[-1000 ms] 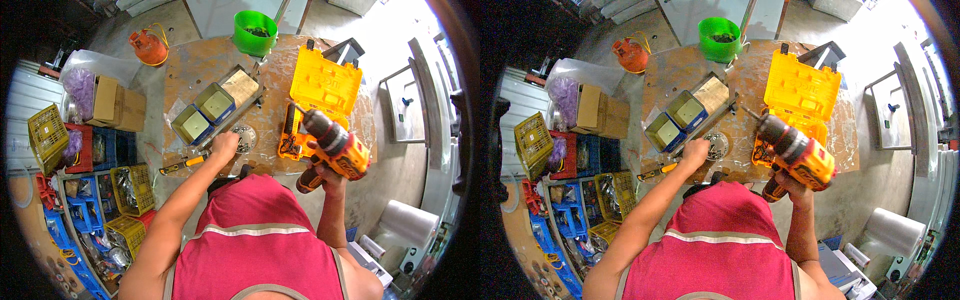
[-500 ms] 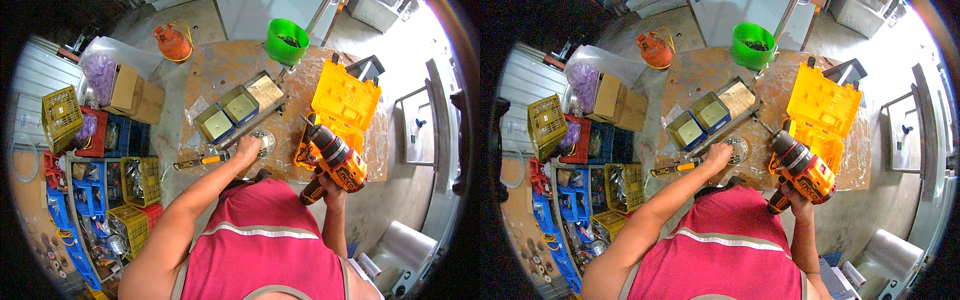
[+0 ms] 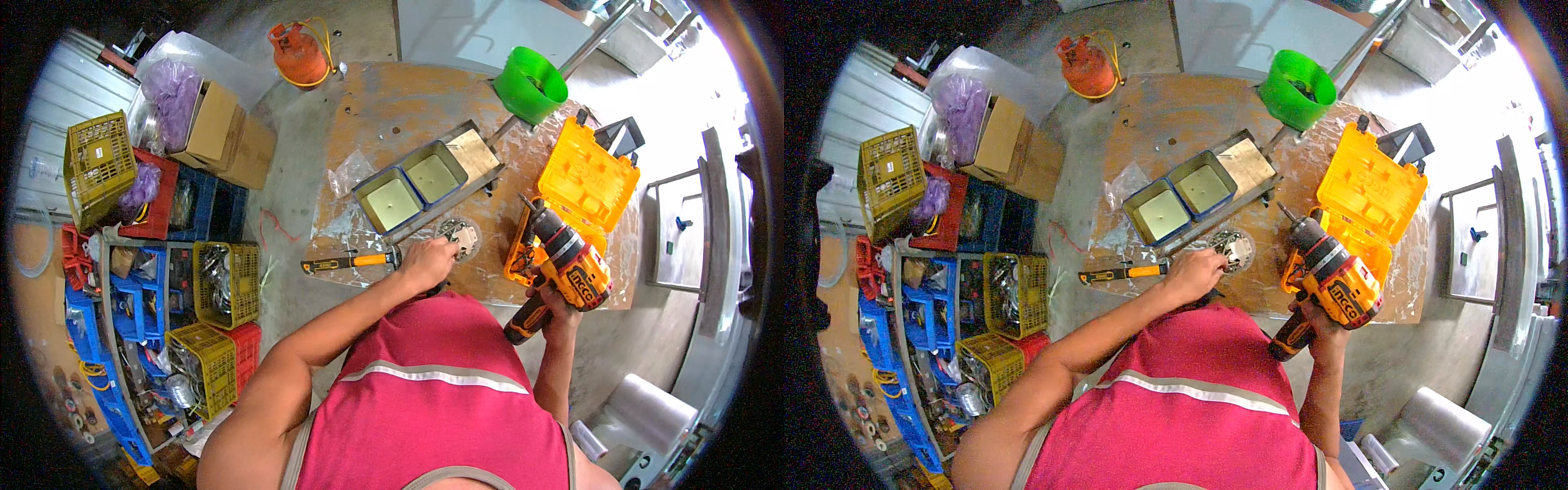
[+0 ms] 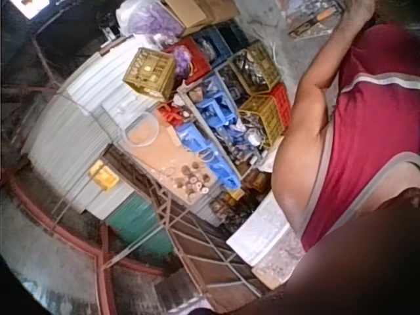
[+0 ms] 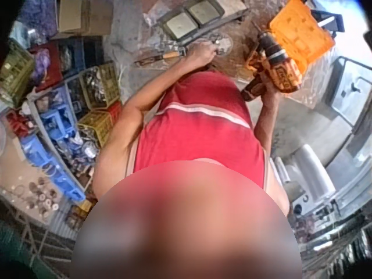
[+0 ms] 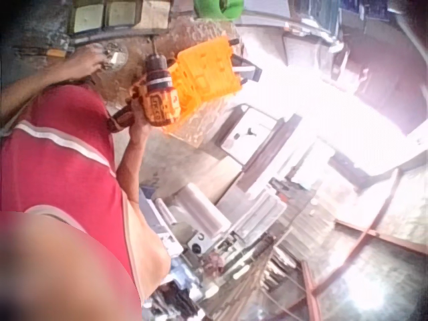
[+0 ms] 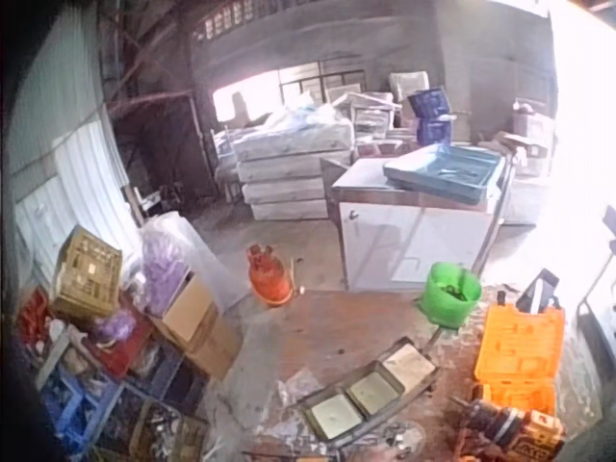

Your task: The person uses a cordless drill to fasten screws into a small metal frame. They retrieve screws and a drill bit from a yellow toolbox, attach the bit to the drill, and drive screws into the frame. The person also moves a yellow crate and handles a small white box from a shelf.

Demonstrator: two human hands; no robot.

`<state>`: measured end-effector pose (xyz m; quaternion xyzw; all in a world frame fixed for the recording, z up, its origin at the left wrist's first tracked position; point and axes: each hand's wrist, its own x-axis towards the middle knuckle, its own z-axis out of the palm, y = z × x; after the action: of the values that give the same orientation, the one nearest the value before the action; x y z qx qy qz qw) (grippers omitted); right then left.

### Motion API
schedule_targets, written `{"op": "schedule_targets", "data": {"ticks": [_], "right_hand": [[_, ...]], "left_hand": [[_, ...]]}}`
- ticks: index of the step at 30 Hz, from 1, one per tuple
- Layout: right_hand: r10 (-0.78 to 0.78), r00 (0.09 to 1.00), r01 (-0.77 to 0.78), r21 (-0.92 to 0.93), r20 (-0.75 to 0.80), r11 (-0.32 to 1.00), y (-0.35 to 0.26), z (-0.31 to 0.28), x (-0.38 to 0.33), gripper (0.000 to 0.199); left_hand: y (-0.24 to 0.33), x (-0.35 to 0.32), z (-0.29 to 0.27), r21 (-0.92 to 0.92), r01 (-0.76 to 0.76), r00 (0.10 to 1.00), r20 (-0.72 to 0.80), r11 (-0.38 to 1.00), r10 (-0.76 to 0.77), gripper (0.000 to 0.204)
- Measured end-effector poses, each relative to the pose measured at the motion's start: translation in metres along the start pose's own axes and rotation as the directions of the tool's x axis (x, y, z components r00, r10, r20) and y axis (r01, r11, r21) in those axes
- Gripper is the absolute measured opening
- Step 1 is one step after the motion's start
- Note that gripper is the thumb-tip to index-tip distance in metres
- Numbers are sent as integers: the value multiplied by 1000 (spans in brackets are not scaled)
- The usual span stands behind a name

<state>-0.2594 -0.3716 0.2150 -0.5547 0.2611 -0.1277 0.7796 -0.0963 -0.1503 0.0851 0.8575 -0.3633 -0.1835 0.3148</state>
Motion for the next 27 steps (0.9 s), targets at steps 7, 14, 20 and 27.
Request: {"op": "schedule_targets", "data": {"ticks": [7, 14, 20, 27], "right_hand": [[116, 992, -105, -192, 52, 976, -21, 49, -6, 47], [219, 965, -156, -355, 144, 922, -9, 124, -17, 62], [277, 940, -180, -402, 197, 898, -16, 162, -19, 49], [258, 931, -118, -456, 258, 882, -16, 166, 3, 46]], "left_hand": [[-11, -46, -98, -601, -38, 975, -197, 799, -101, 23], [-59, -53, -157, -622, 58, 941, -227, 781, -250, 21], [-71, -57, -173, -480, -227, 926, -376, 848, 35, 15], [-62, -54, -179, -434, -227, 915, -402, 872, 38, 15]]}}
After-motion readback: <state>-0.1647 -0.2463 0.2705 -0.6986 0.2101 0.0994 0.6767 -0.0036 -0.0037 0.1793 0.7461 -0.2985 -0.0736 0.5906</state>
